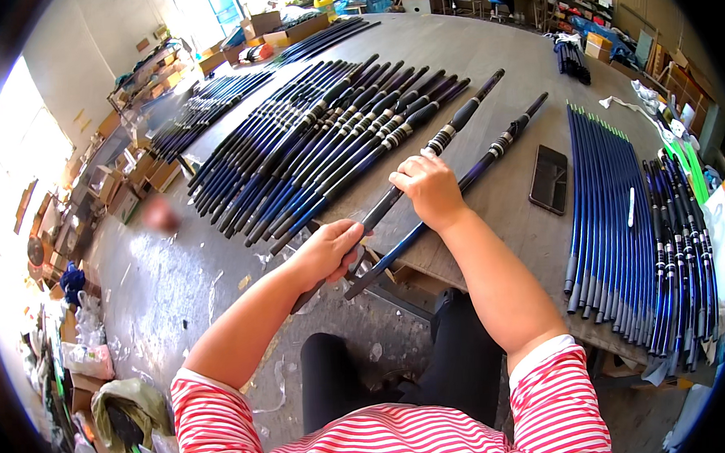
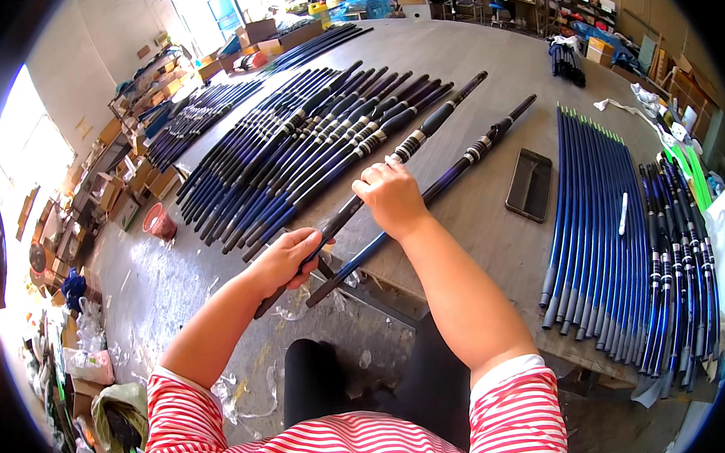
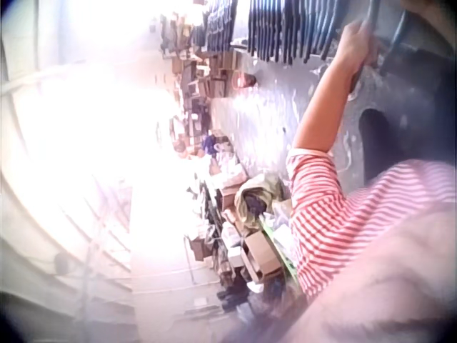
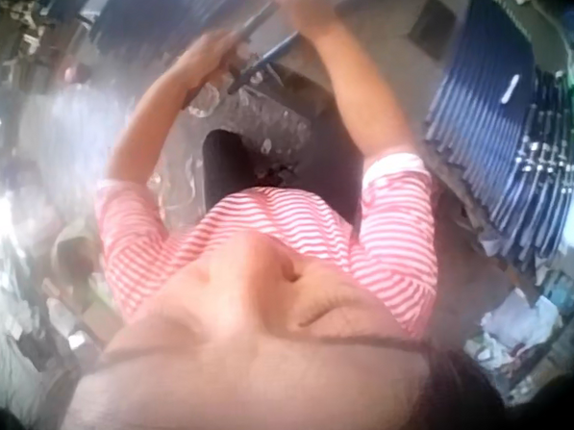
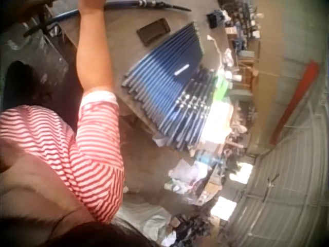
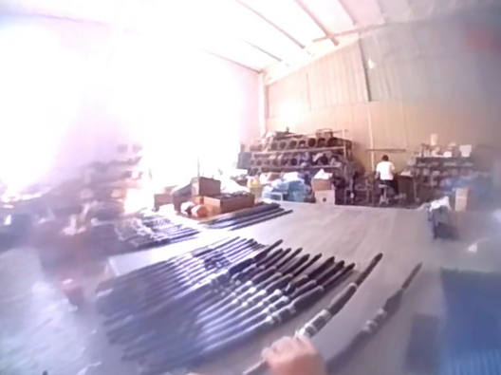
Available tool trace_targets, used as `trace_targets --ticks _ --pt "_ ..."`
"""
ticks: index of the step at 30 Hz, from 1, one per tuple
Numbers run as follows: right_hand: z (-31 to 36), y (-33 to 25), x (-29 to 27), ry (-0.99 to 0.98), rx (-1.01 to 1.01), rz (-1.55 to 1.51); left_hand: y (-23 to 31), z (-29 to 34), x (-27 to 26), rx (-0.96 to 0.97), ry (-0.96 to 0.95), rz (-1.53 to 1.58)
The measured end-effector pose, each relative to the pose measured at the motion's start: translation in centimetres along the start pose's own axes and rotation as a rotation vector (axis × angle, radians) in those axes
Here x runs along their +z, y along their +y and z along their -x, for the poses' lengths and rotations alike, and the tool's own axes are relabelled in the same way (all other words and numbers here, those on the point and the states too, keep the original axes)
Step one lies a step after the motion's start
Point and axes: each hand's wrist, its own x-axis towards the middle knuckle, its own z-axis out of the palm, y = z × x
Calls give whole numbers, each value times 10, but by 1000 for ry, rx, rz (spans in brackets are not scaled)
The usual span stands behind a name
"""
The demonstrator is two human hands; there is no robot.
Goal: The person handles several blue fishing pole sections on a table, uses a white marker to write on one section, and then lifts two assembled poles.
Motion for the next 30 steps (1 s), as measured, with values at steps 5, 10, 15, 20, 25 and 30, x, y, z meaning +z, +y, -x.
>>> trace_targets --ticks 5,10,15,20,25,30 --pt "2 2 4 -7 7 -3 -2 -10 -1 -47 13 -46" --pt "5 8 9 -43 118 -28 -7 -14 2 -39 28 -17" --pt "9 18 18 -69 304 -93 -5 -23 5 9 95 -245" --pt "8 8 17 -41 52 -155 -11 -29 9 167 323 -697" --pt "7 -1 15 -219 139 -261 -18 -20 9 291 403 -969" --pt "10 7 16 -39 216 -228 -15 -6 10 549 579 -1166"
